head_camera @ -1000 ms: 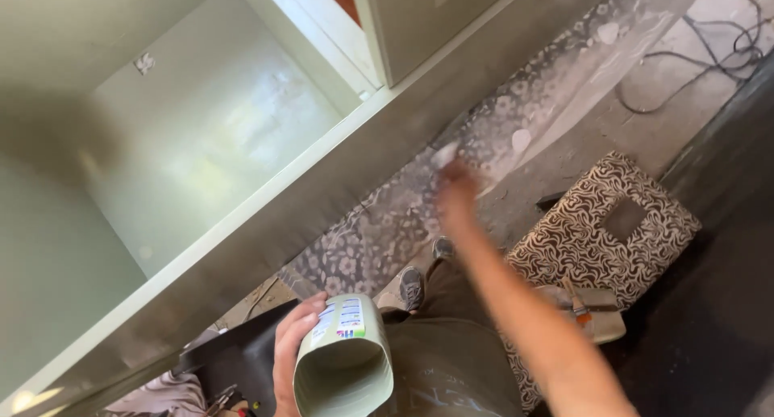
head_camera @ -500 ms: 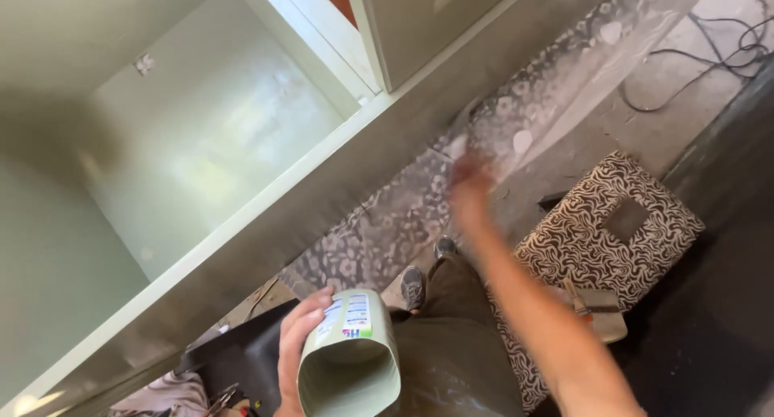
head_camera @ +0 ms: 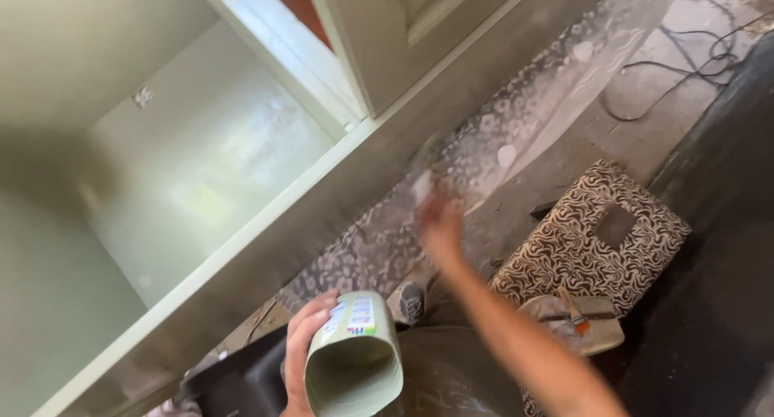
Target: The person paints the exterior of a light green cabinet using a paintbrush and a small container of paint. They repeatedly dip the brush into the container and apply paint to the cabinet's edges and panels while standing in an outdoor area.
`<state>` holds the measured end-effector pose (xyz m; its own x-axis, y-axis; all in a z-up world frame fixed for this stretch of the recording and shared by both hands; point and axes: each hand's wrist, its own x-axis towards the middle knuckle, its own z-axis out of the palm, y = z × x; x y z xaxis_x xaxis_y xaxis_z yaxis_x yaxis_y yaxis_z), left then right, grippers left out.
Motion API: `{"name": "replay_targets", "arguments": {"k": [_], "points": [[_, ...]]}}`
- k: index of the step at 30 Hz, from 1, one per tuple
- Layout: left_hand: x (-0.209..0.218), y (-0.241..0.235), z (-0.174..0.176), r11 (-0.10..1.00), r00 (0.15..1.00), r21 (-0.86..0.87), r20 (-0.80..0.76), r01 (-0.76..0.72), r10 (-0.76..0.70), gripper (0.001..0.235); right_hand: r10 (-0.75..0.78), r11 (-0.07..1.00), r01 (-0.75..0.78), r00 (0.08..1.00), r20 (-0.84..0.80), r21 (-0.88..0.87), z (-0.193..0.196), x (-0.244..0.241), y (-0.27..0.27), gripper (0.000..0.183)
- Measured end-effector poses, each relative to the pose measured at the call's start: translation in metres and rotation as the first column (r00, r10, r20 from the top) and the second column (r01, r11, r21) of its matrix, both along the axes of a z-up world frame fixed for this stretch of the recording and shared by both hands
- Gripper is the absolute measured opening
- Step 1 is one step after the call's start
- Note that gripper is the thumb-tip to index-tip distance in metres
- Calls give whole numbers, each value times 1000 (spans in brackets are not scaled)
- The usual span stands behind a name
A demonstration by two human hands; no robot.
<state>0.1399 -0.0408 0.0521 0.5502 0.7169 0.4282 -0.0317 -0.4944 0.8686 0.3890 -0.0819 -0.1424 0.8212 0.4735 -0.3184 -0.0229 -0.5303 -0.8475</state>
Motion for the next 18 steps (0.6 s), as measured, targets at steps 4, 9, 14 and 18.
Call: {"name": "replay_targets", "arguments": {"k": [4, 9, 14, 18], "points": [[28, -11, 17, 970, 971, -26, 4, -240, 240, 29, 522, 851, -504, 786, -330, 144, 60, -44, -48, 45], [15, -2, 2, 994, 994, -45, -61, -97, 94, 37, 487, 742, -622, 757, -436, -251, 142, 58, -15, 37], [16, 0, -15, 984, 977, 55, -123, -168, 174, 39, 149, 987, -155, 981, -123, -38, -9, 218, -58, 15], [7, 6, -30, 983, 979, 89, -108, -162, 171, 43, -385, 895, 347, 918, 92, 282, -111, 249, -88, 25]]}}
